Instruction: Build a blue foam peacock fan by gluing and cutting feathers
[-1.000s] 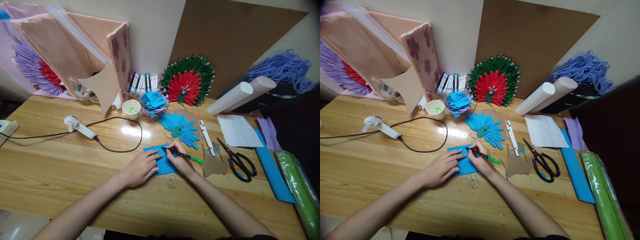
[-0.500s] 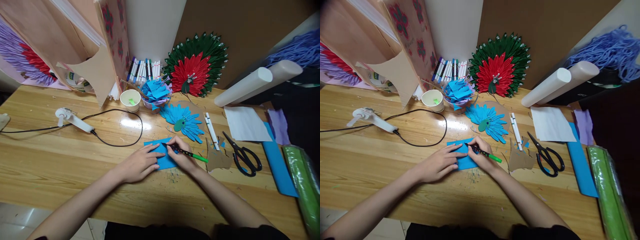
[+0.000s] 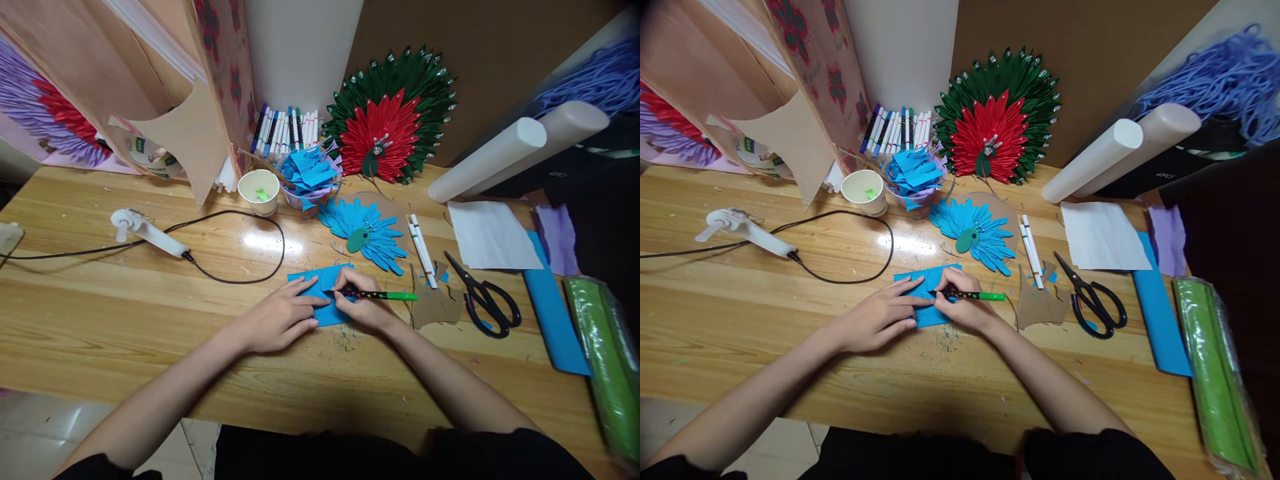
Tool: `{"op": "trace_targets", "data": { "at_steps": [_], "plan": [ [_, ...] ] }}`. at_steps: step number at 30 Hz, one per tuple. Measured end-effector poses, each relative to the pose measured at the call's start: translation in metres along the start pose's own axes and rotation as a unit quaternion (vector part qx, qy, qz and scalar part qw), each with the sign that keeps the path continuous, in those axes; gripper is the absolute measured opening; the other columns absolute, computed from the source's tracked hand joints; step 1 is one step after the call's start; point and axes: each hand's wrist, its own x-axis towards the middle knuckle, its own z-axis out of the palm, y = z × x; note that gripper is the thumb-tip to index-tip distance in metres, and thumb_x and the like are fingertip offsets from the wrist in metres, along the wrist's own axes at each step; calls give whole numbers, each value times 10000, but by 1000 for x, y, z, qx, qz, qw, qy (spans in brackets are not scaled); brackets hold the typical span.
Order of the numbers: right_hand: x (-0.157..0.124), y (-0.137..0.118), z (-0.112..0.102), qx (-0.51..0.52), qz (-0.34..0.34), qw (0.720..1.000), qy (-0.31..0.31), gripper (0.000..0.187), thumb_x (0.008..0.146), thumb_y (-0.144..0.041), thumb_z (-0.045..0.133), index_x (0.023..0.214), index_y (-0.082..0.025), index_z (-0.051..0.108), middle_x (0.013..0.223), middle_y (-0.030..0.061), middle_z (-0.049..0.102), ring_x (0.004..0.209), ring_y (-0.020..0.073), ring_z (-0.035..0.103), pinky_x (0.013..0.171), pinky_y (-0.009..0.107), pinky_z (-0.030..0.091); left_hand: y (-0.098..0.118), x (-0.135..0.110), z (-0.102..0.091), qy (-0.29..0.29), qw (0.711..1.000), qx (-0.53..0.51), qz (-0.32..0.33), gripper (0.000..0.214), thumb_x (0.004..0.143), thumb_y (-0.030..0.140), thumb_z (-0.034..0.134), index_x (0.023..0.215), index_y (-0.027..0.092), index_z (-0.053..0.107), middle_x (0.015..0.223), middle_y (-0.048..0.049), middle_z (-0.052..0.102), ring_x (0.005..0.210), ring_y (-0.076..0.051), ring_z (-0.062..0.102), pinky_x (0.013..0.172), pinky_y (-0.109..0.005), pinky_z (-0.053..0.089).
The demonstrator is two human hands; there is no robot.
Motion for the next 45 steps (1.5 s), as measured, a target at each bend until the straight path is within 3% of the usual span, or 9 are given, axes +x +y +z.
{"op": "trace_targets", "data": {
  "at_steps": [3, 9, 13, 18, 28, 37, 45],
  "plan": [
    [-1, 4, -2, 31, 0, 999, 9, 122, 701, -217, 530, 614, -206, 445, 597, -19, 476, 569, 132, 447, 533, 257, 342, -1, 0, 1, -7, 1000, 20, 2, 298, 908, 271, 399, 1107, 224, 617, 1284, -14, 548, 1360, -230, 231, 1109, -466, 203],
    [-2, 9, -2, 19, 45, 992, 116, 34, 796, -233, 520, 783, -207, 503, 711, -6, 535, 680, 150, 508, 630, 268, 394, -4, -1, 3, 3, 999, 46, 10, 273, 909, 281, 403, 1031, 212, 638, 1290, -13, 543, 1349, -233, 259, 1097, -468, 230],
    [-1, 4, 0, -19, 27, 995, 96, 37, 802, -240, 530, 801, -206, 515, 737, -2, 549, 685, 151, 520, 633, 266, 397, -6, -1, 4, 8, 997, 75, 19, 266, 910, 294, 401, 956, 191, 642, 1326, -20, 508, 1335, -237, 288, 1095, -470, 242],
    [-1, 2, 0, -46, 6, 994, 102, 49, 776, -197, 518, 743, -206, 483, 731, -1, 539, 674, 148, 513, 617, 261, 382, -8, 0, 4, -8, 995, 100, 19, 287, 923, 292, 369, 999, 183, 623, 1337, -22, 496, 1343, -237, 269, 1095, -458, 251],
    [-3, 7, -3, 1, 17, 996, 92, 151, 690, -129, 483, 610, -206, 380, 582, -42, 399, 553, 116, 393, 526, 242, 298, -11, 0, 6, -14, 995, 95, 22, 293, 922, 288, 374, 1075, 185, 601, 1336, -31, 497, 1356, -227, 240, 1101, -467, 237],
    [-7, 7, -3, -2, -62, 998, 28, 153, 672, -127, 478, 592, -205, 374, 572, -27, 423, 556, 125, 421, 528, 252, 305, -10, 0, 5, -13, 997, 73, 29, 308, 917, 288, 388, 1134, 210, 593, 1301, -23, 533, 1362, -233, 220, 1101, -476, 225],
    [-7, 6, -2, -13, -58, 998, 24, 152, 680, -126, 483, 599, -207, 383, 576, -30, 420, 558, 126, 418, 523, 250, 307, -10, 0, 5, -9, 998, 64, 29, 304, 916, 286, 390, 1128, 216, 596, 1294, -23, 539, 1362, -230, 223, 1101, -474, 222]
  ]
}}
